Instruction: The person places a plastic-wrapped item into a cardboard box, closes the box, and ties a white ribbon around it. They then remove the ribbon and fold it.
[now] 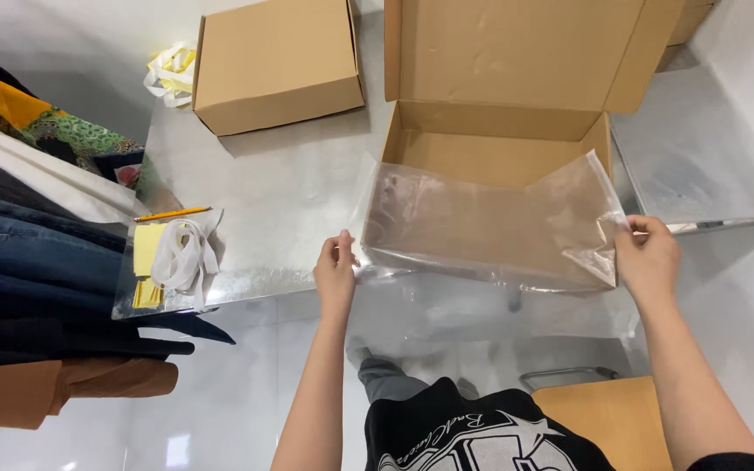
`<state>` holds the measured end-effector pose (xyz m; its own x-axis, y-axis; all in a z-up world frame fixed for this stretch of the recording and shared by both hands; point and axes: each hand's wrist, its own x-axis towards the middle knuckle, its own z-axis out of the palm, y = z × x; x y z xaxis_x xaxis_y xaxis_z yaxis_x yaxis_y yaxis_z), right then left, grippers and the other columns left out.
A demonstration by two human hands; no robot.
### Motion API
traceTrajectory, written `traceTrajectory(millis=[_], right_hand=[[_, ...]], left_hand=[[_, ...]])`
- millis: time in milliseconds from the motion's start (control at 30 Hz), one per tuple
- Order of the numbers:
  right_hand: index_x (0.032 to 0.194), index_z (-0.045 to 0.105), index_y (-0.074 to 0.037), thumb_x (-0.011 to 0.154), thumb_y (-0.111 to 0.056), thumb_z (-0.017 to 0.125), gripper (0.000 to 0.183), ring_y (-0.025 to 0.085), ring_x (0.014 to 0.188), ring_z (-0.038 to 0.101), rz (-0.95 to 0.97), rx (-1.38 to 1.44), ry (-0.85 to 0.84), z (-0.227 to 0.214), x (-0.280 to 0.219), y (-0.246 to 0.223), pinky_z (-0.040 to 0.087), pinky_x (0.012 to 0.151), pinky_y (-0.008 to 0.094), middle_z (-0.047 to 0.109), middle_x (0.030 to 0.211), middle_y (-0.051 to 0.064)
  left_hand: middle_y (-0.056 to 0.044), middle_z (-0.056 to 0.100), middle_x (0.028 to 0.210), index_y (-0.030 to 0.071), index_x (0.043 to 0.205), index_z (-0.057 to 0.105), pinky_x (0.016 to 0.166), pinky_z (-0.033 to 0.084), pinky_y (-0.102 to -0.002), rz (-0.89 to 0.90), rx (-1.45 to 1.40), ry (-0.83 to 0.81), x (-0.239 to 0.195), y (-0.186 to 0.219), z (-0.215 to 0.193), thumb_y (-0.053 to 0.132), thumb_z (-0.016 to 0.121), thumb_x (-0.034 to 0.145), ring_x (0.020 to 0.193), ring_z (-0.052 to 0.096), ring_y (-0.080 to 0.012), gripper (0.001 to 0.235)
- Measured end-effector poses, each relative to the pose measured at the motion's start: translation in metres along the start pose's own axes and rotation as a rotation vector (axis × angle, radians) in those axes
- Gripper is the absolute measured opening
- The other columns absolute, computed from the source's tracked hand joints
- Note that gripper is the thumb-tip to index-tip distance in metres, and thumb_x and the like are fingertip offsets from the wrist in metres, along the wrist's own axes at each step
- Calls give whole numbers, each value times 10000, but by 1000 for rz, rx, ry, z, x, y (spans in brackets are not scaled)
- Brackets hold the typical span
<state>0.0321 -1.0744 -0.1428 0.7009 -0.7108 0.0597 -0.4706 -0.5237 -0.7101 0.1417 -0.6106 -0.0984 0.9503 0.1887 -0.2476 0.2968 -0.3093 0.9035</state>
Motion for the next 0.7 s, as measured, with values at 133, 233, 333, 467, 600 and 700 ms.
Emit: traceTrajectory(millis=[133,233,333,467,600,700], right_hand=[[1176,716,-110,1050,-205,645,173,205,878,643,-90,82,60,1,5,15,479,856,366,703,982,42],[1152,685,-143,995,-148,661,158,185,816,631,-83,89,58,5,16,34,459,841,349,698,940,11],[1116,684,-167,963,-169,629,162,172,800,623,1,100,73,2,16,23,459,849,326,690,901,0],[1225,740,-107,1073,-215,636,213,195,961,637,-37,145,48,2,15,9,476,896,368,710,1054,34],[1125,739,-87,1198,-333,633,278,169,871,584,-134,167,90,14,20,17,440,814,350,688,953,24],[1140,765,-121,1133,-330,634,247,195,860,609,-119,115,74,17,14,7,447,838,364,699,936,23]], left_hand=[[22,599,585,200,935,720,702,432,-296,51,45,6,1,-6,-2,438,609,1030,575,588,-107,280],[3,500,574,128,910,707,665,409,-277,70,-114,65,2,-31,-19,354,589,1054,564,487,-107,292],[31,414,597,145,780,630,602,342,-313,215,3,-83,17,-66,-32,408,536,1094,574,425,-103,420],[-65,662,921,62,1059,713,618,524,-313,-126,-177,-136,17,-21,-31,529,461,1065,753,709,-203,531],[12,729,1183,139,1144,700,665,617,-322,-95,-16,-61,28,25,-5,604,491,990,824,725,-169,533],[26,732,1159,173,1164,741,763,559,-291,37,97,9,52,17,12,620,606,940,678,699,-169,517]])
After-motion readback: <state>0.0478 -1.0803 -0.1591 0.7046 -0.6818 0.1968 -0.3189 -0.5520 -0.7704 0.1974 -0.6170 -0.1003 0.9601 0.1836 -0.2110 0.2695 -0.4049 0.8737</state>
